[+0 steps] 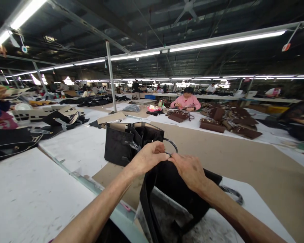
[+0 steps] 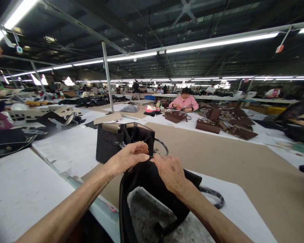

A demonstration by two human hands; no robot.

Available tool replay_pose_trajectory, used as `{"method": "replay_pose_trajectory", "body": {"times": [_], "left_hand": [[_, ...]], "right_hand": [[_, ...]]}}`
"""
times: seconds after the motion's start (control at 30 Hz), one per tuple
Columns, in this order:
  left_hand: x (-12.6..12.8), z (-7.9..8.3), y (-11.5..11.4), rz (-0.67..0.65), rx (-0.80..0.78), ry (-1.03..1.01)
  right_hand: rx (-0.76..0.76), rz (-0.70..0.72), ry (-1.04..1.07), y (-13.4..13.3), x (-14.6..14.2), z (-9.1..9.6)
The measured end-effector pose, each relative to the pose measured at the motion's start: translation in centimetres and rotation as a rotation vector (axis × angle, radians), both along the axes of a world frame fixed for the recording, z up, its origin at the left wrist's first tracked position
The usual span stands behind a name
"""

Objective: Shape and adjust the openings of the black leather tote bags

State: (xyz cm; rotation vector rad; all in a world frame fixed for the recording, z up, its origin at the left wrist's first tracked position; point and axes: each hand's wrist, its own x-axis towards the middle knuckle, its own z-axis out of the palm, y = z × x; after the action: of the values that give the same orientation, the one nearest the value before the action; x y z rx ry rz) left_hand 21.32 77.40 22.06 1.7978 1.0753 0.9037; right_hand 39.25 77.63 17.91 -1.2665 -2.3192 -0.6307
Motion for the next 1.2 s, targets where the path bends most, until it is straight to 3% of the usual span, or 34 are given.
{"method": "replay_pose_trajectory", "body": {"times": [0.17,0.3,0.37,0.47,0.6,0.67,0.73,0.87,1.07,1.2], "left_hand": [[0.9,1.2,-6.0,0.342,0.117,0.243],[3.0,-0.4,-9.0,0.377,0.140,0.494],[3.0,-1.3,-8.3,0.368,0.124,0.561],[0.7,-2.1,-5.1,0.289,0.016,0.526],[-3.0,-2.0,-0.8,-0.068,-0.059,0.278],[-3.5,-2.2,0.4,-0.169,-0.096,0.257],[-3.0,-2.5,1.2,-0.159,-0.099,0.296],[-1.2,-3.0,1.9,-0.061,0.047,0.447],[0.0,-2.5,1.8,0.082,0.287,0.734],[0.7,-2.0,1.5,-0.003,0.554,0.850]], "right_hand": [[0.010,-0.072,-0.041,-0.9,2.2,0.8],[-0.015,-0.152,-0.077,-1.6,3.0,0.9],[-0.018,-0.170,-0.092,-1.9,3.2,0.9],[0.020,-0.168,-0.104,-2.1,3.9,0.9],[0.079,-0.080,-0.100,-2.2,5.4,0.6],[0.102,-0.070,-0.107,-2.1,6.1,0.1],[0.116,-0.077,-0.106,-1.8,6.5,-0.8],[0.125,-0.111,-0.085,-1.1,7.3,-2.4],[0.123,-0.119,-0.056,-0.8,7.4,-2.6],[0.131,-0.104,-0.046,-1.1,7.0,-2.5]]}}
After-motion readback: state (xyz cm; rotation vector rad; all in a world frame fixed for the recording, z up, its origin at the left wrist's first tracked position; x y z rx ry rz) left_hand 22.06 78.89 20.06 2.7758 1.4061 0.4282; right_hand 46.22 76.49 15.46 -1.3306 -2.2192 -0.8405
